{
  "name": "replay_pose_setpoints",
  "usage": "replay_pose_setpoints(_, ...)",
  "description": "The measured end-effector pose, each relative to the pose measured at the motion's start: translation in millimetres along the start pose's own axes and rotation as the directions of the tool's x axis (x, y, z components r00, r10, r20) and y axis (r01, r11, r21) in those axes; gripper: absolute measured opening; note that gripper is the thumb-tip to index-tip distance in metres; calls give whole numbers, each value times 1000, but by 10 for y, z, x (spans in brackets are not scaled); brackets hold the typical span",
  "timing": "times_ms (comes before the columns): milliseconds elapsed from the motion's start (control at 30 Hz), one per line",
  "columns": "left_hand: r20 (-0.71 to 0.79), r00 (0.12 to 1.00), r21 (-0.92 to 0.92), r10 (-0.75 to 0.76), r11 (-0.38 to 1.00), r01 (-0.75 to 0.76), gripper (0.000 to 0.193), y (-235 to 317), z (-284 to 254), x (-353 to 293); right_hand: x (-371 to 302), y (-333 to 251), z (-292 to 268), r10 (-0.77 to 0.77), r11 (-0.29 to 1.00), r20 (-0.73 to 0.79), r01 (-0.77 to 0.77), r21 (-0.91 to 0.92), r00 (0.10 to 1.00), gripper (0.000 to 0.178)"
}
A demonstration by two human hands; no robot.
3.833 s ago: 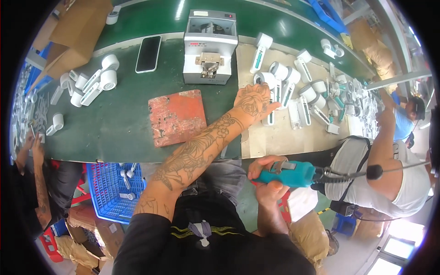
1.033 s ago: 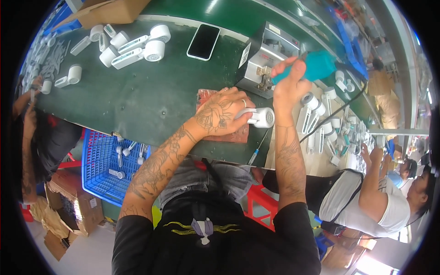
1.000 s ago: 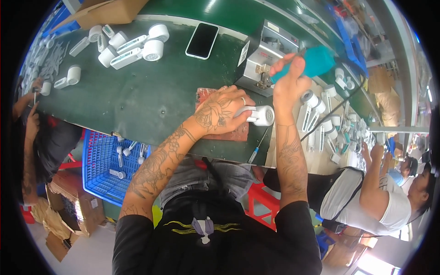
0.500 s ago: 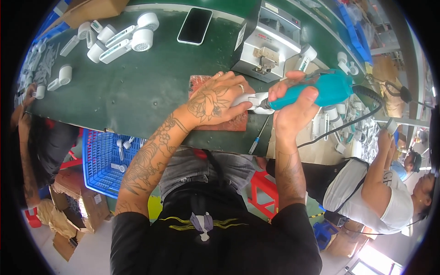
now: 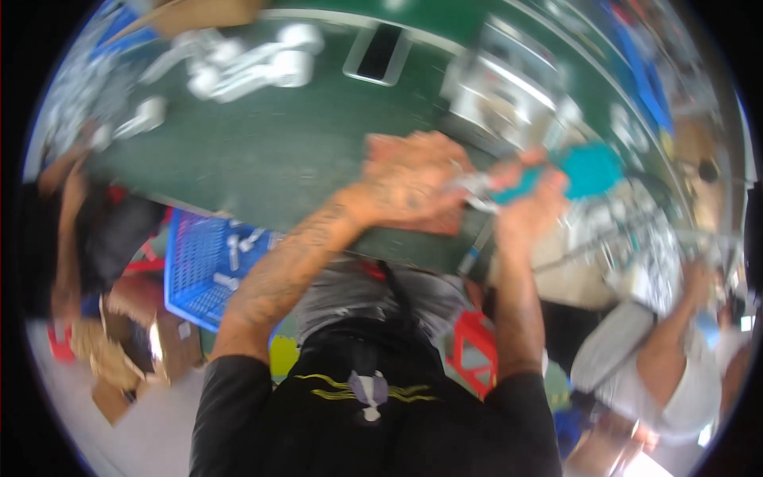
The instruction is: Assemble plastic housings for small electronic devices using an electric screwdriver.
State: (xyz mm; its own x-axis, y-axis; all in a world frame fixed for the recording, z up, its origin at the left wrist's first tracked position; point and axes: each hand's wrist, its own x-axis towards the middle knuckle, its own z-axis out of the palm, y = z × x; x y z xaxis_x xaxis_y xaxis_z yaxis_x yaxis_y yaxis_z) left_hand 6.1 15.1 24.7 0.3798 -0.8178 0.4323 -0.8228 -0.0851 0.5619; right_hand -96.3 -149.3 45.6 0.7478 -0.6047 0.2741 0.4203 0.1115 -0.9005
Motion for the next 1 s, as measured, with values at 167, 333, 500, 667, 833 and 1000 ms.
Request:
replay_pose_setpoints(167,58,949,356,311,881,-311,45,352,31,-139,-285,-596,-322,-99,970,-214,143,197,972,69)
replay_pose_setpoints(333,-85,993,287,84,956,-57,30,126,-775,-820,-699,-794,-94,-253,959,-34,256,122,967,73)
replay_pose_setpoints(500,-240,945,247,-224,927,282,26,-571,-1569,-1822,-809,-616,-109,-131,990,-75,134,38,989,71)
replay_pose_setpoints(667,-476,817,557,-325,607,566,44,-933,-2093,-2330,-828,-478,-96,19,995,-152,-4,100,988,67)
replay_pose_setpoints(833,-588,770,643,-247,434,631,46,-1028,-2245,-1987,-989,-491,-184,47,988,-124,-28,151,991,68)
replay_pose_setpoints(1000,-538,803,249,-258,861,444,30,40,-1797,-1176,-881,-451,93,55,927,69,-26,-374,996,74)
